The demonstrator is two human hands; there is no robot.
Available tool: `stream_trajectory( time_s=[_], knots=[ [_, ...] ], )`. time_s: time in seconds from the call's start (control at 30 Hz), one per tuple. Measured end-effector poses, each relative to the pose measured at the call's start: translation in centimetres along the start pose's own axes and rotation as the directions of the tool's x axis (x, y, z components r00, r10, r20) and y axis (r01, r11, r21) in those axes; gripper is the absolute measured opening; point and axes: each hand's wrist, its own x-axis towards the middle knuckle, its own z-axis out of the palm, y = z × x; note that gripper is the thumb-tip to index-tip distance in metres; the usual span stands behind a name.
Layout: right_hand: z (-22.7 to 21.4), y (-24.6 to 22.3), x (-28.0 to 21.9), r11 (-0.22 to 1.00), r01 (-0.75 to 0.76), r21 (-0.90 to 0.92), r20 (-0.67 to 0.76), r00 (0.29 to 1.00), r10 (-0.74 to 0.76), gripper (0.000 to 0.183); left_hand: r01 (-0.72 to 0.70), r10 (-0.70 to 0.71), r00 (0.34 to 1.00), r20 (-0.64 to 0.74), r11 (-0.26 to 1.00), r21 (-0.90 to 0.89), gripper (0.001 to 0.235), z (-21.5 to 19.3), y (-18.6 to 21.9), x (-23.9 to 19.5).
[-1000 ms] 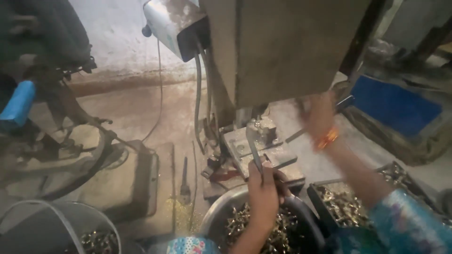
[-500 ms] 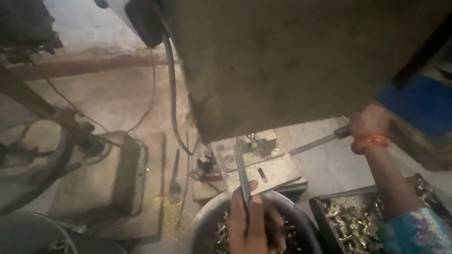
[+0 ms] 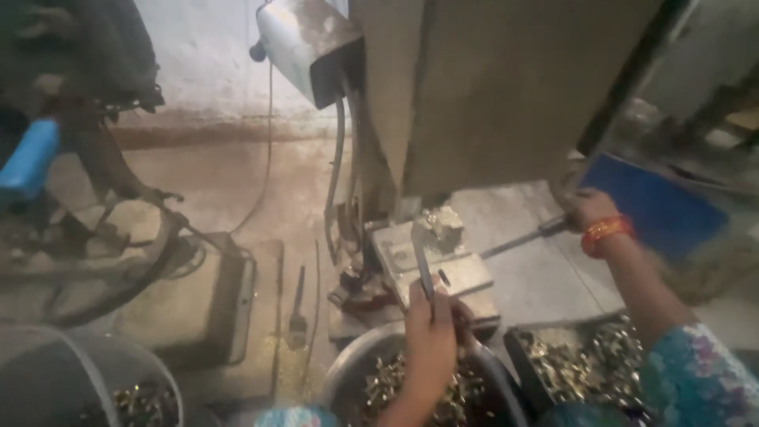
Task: The person operates a manual press machine to assemble small metal components.
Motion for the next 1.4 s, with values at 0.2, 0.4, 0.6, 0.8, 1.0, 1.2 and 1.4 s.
stream_trajectory(
  time_s=[0.2,0.4,0.6,0.8,1.0,1.2,1.4],
  knots=[
    [-2.4,-6.1,-5.8,0.773,0.064,0.631,0.001,0.997,-0.083,0.031,-0.015,-0.001,0.992,0.129,0.992,0.124,0.024,-2.5,0.0,1.8],
    [-3.5,-1.9,-9.0,0.471,0.040,0.881,-0.003,0.997,-0.079,0.044,0.031,-0.155,0.965,0.214,0.871,0.490,0.040,-7.6,6.7,2.4],
    [5.1,17.1,-14.9,0.971,-0.034,0.237,0.262,0.965,-0.031,0.038,0.068,-0.190,0.958,0.217,0.878,0.474,0.034,-8.1,6.6,2.6],
    [13.8,23.3,-17.8,0.975,0.024,-0.221,0.147,0.989,0.009,0.026,0.121,-0.221,0.965,0.143,0.855,0.505,0.035,-5.6,9.9,0.6],
    [17.0,27.0,-16.7,0.983,-0.017,-0.183,-0.041,0.999,0.010,0.022,0.155,-0.251,0.959,0.131,0.854,0.497,0.045,-6.0,9.5,0.9],
    [10.1,23.0,-18.0,0.938,0.008,0.347,-0.132,0.990,0.040,0.021,0.160,-0.252,0.955,0.153,0.879,0.450,0.042,-6.6,8.4,1.3],
    [1.4,-2.2,-21.1,0.785,0.596,0.171,-0.055,0.801,-0.596,0.026,0.024,-0.133,0.958,0.256,0.922,0.386,0.034,-6.9,7.3,1.3]
  ],
)
